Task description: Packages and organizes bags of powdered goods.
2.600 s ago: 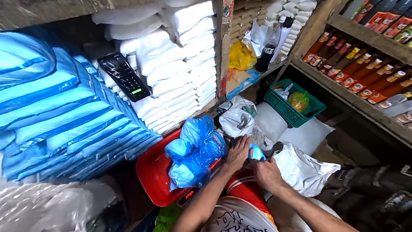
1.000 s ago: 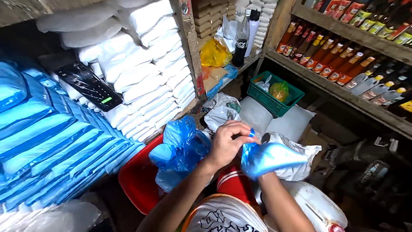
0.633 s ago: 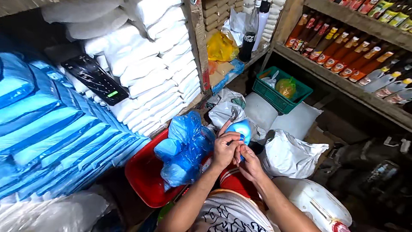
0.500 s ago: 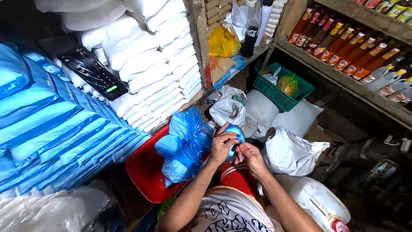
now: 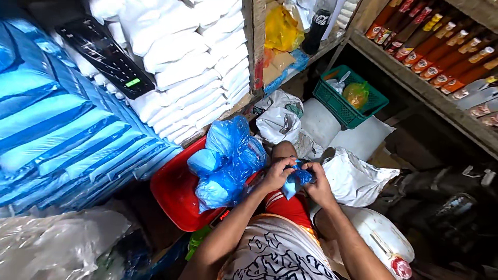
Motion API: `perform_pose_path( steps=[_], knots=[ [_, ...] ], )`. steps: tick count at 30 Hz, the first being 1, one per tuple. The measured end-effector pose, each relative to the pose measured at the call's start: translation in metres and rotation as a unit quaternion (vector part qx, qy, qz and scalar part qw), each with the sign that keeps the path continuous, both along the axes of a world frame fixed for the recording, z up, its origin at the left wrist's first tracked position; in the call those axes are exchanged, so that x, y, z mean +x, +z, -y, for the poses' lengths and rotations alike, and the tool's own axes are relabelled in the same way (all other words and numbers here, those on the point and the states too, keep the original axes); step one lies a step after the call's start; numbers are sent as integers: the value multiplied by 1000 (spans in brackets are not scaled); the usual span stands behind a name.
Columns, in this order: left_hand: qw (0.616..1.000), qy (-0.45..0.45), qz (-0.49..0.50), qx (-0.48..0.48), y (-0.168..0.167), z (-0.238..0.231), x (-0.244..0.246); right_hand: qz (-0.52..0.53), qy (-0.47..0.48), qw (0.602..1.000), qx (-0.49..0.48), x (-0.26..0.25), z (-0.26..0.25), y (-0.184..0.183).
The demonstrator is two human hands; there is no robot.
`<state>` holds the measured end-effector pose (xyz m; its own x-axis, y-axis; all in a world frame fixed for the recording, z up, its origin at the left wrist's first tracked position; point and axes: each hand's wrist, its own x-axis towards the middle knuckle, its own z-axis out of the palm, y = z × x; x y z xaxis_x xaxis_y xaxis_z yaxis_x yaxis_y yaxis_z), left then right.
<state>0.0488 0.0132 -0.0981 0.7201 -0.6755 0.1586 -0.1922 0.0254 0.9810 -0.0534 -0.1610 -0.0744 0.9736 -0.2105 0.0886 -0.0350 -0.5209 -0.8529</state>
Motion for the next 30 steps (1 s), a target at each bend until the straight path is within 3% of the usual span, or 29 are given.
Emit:
perform_pose_path(
  steps=[9, 15, 19, 22, 28, 30],
  knots=[
    [993, -77, 81, 41, 7, -3, 13, 44, 33, 998, 37, 16, 4, -6],
    [997, -8, 57, 52, 2, -1, 11, 62, 42, 990, 117, 23, -1, -15],
    [996, 65, 50, 36, -4, 8, 1, 75, -47, 985, 150, 16, -22, -19],
    [994, 100, 40, 22, -9, 13, -4, 79, -89, 987, 110, 8, -36, -21],
    [992, 114, -2, 50, -4, 9, -2, 74, -63, 995, 23, 10, -24, -17],
    [992, 113, -21, 53, 0, 7, -1, 48, -44, 997, -49, 11, -18, -16]
  ],
)
